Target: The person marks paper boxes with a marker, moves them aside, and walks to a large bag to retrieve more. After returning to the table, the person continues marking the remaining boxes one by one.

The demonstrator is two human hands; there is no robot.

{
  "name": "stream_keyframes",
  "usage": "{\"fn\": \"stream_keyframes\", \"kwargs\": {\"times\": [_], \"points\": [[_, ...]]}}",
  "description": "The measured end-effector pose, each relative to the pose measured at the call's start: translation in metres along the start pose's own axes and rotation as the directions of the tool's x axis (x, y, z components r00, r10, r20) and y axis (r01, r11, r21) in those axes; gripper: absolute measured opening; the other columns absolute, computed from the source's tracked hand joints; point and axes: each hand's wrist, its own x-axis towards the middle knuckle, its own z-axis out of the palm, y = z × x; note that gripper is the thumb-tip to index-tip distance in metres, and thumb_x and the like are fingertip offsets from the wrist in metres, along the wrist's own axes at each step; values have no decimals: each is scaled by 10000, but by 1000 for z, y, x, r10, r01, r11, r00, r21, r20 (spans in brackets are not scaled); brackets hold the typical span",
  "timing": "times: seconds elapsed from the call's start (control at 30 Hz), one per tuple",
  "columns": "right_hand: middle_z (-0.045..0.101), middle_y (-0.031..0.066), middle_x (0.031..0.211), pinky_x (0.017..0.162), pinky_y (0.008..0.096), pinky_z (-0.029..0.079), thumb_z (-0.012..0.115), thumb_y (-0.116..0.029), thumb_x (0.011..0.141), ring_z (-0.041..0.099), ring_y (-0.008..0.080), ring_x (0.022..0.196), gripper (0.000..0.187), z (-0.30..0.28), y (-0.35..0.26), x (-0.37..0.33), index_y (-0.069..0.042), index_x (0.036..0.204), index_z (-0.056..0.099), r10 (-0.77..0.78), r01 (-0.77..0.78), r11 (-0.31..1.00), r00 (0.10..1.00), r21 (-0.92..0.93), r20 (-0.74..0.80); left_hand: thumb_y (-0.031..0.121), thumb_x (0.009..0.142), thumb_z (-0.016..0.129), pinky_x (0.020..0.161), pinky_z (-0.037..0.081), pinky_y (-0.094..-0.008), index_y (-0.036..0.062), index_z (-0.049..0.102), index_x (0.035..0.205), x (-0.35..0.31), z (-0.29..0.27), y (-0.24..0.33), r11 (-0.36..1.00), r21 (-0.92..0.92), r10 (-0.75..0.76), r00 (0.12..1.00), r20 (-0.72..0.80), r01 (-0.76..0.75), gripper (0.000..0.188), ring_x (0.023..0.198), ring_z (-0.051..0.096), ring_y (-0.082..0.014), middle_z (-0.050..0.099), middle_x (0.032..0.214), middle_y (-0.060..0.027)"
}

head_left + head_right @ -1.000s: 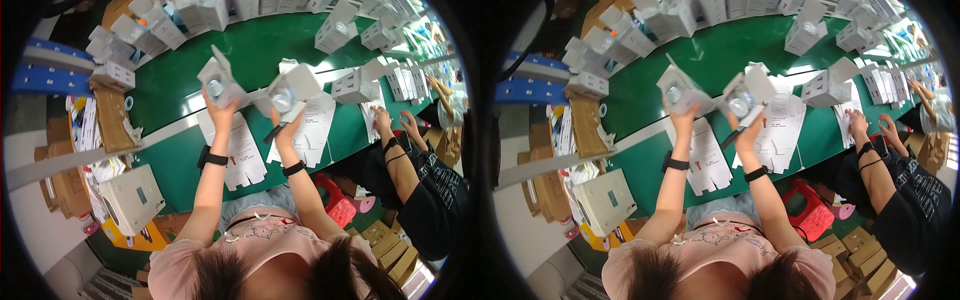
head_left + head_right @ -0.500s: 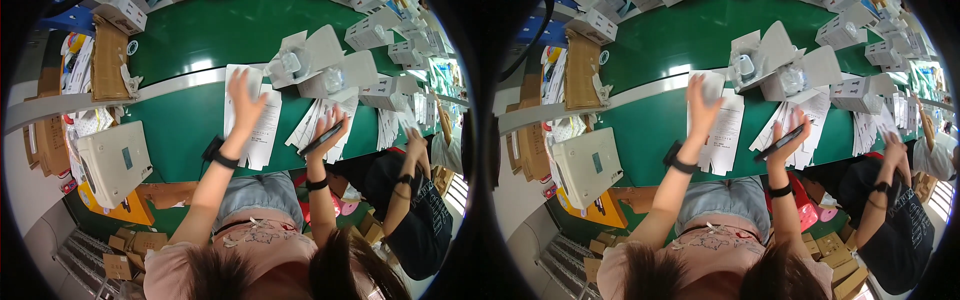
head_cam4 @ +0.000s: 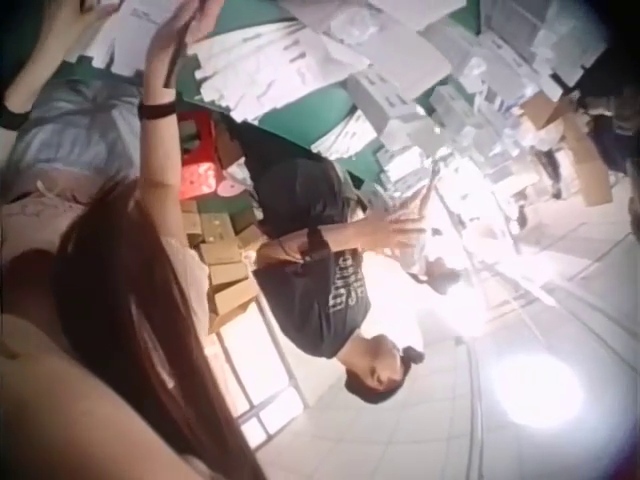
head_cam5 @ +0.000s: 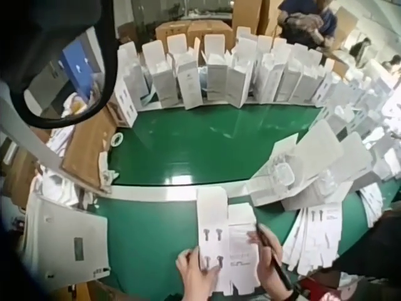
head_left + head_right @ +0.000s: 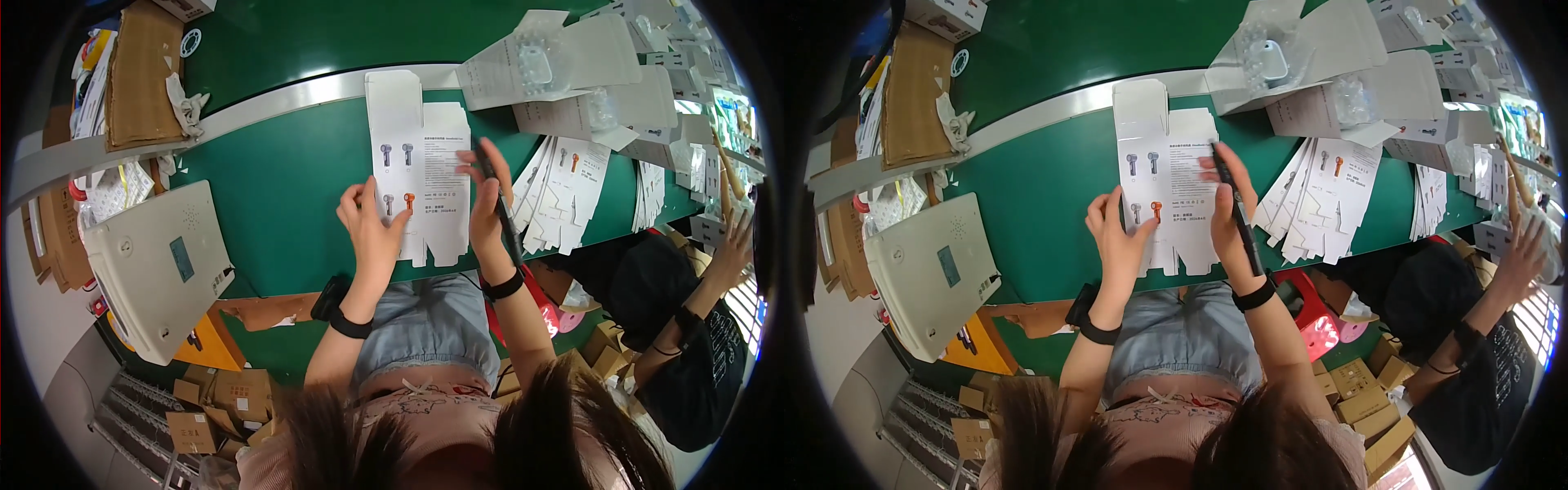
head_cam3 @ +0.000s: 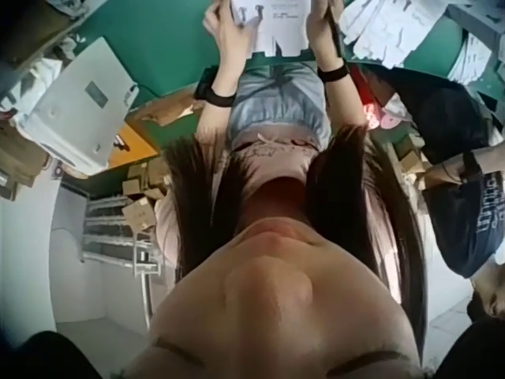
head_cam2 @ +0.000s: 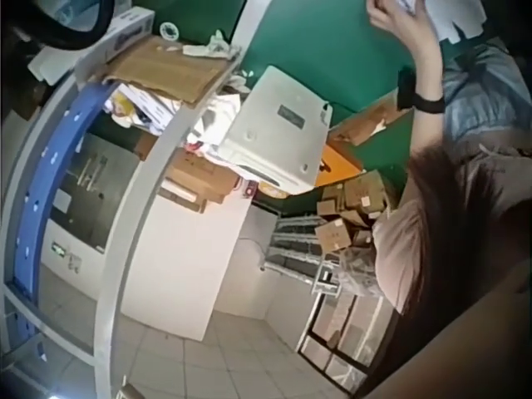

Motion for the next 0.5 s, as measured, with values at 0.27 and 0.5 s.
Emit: {"fn": "stream_keyframes", "kwargs": {"times": [0.27,0.5], "points": [[579,42,698,532,179,409,578,-64,787,521,63,570,98,34,5,-1,12,835,539,397,-407,913,899,14,187,131,617,714,691,411,-366,-34,443,1065,-44,-18,-5,972,232,-88,967,241,31,549,821,471,-311,453,913,-166],[556,11,640,504,161,381,598,-77,782,506,48,554,114,45,8,-5,-12,750,511,347,-337,937,930,-92,119,116,630,706,646,420,-370,-41,457,1033,-49,-15,-7,992,103,-88,985,151,72,499,765,488,-323,471,809,-158]]}}
